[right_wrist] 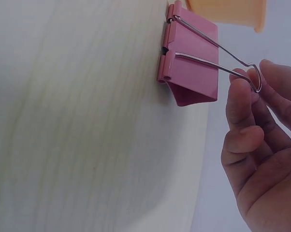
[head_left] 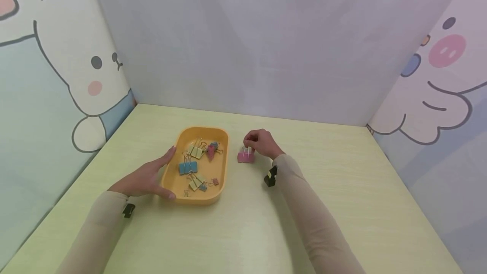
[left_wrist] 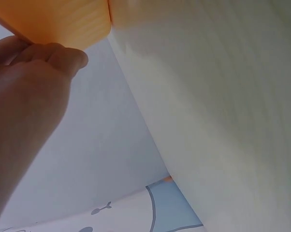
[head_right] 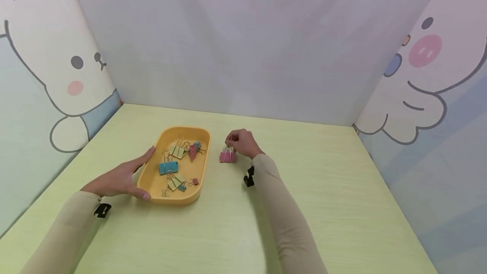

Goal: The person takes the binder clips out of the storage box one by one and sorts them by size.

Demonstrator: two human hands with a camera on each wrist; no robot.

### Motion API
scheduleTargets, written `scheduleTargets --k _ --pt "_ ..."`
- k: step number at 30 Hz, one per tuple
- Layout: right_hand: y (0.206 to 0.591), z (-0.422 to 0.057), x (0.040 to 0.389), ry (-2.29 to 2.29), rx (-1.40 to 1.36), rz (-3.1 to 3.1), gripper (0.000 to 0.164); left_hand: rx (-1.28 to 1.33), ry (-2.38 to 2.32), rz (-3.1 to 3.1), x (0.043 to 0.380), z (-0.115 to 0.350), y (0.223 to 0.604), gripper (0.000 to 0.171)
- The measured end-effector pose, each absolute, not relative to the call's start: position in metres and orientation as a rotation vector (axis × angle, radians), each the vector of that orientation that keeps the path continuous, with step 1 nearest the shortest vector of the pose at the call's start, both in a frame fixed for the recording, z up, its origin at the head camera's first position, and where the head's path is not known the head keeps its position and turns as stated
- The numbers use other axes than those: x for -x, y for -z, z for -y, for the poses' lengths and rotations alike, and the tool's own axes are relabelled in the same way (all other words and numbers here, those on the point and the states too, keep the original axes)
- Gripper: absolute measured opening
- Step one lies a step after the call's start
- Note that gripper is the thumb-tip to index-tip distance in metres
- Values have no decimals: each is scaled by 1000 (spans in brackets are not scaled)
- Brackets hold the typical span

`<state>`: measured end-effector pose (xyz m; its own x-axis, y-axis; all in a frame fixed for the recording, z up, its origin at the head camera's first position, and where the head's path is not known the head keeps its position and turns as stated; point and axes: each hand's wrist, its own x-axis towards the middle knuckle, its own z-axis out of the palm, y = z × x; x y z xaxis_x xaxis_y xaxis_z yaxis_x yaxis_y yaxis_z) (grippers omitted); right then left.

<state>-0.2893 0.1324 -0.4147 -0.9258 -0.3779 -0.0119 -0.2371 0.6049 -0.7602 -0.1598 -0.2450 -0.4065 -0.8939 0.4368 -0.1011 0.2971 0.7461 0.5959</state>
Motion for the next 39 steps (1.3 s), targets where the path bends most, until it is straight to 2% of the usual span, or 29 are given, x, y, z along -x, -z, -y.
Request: scheduleTargets --k 12,20,31,39 --pt "398 -127 286 1166 470 -2714 17 -572 -887 -2704 159 246 407 139" --pt "383 -118 286 1232 558 -2728 17 -601 -901 -2707 159 245 407 138" --pt "350 -62 275 1169 847 -2652 19 -568 -909 -2697 158 245 405 138" --pt "335 -25 268 977 1038 -2639 14 -564 -923 -2682 159 246 408 138"
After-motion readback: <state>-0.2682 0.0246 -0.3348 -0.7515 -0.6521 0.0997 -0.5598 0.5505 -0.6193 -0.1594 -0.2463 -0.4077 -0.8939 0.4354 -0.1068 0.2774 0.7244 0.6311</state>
